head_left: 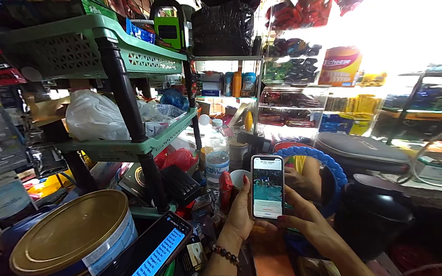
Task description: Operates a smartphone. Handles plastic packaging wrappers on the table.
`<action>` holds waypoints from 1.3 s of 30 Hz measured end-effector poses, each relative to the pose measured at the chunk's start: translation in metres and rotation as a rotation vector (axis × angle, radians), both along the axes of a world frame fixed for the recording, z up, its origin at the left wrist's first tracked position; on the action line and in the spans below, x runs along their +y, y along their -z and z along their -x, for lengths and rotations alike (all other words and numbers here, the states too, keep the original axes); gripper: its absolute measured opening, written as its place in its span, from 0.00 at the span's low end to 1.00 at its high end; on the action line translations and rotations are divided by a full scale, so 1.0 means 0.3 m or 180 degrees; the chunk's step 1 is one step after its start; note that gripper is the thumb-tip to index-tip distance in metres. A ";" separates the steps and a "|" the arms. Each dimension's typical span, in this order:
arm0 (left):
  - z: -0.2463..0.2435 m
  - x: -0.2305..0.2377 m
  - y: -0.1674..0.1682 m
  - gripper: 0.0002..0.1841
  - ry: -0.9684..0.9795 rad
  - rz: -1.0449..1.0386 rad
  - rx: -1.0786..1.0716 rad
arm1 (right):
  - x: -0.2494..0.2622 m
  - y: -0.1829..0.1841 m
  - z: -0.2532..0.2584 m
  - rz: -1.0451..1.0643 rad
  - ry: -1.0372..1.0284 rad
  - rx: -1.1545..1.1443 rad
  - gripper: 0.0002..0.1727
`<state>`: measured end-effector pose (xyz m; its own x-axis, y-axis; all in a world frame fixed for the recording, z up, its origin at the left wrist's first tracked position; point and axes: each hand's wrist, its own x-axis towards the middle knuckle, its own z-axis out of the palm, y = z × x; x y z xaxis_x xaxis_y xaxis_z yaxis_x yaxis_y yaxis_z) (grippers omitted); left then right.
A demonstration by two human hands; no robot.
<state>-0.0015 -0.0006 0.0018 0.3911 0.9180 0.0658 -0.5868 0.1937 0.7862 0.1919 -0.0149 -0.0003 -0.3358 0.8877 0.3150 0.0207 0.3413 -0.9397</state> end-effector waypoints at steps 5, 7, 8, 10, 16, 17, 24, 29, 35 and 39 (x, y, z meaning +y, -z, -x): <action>-0.002 0.002 0.002 0.33 -0.0015 -0.0007 -0.0014 | -0.001 0.001 0.004 -0.0003 0.0029 0.0064 0.43; -0.001 0.000 0.001 0.33 0.0014 -0.0024 -0.0009 | 0.000 0.007 0.008 -0.0059 0.0095 0.0050 0.40; -0.001 0.000 0.001 0.32 0.0035 -0.0031 -0.0014 | 0.002 0.010 0.009 -0.0077 0.0115 0.0045 0.39; -0.001 0.003 0.003 0.32 0.0054 -0.0046 -0.0021 | 0.001 0.011 0.009 -0.0090 0.0129 0.0046 0.38; -0.005 0.001 0.002 0.33 -0.0083 0.0002 -0.0022 | -0.001 0.004 0.008 0.0017 0.0096 0.0114 0.39; -0.006 0.001 0.003 0.32 -0.0109 -0.0008 -0.0038 | 0.000 0.004 0.007 0.0057 0.0081 0.0139 0.39; -0.006 0.006 0.008 0.32 -0.0058 -0.0042 -0.0093 | -0.002 -0.002 0.005 0.0296 0.0062 0.0273 0.42; -0.007 0.007 0.009 0.32 -0.0081 -0.0051 -0.0103 | 0.000 0.001 0.001 0.0314 0.0013 0.0295 0.42; -0.005 0.003 0.005 0.32 -0.0085 -0.0038 -0.0115 | -0.003 0.001 0.001 0.0281 0.0041 0.0278 0.41; -0.005 0.003 0.005 0.32 -0.0090 -0.0030 -0.0112 | 0.002 0.007 0.002 0.0140 0.0060 0.0205 0.42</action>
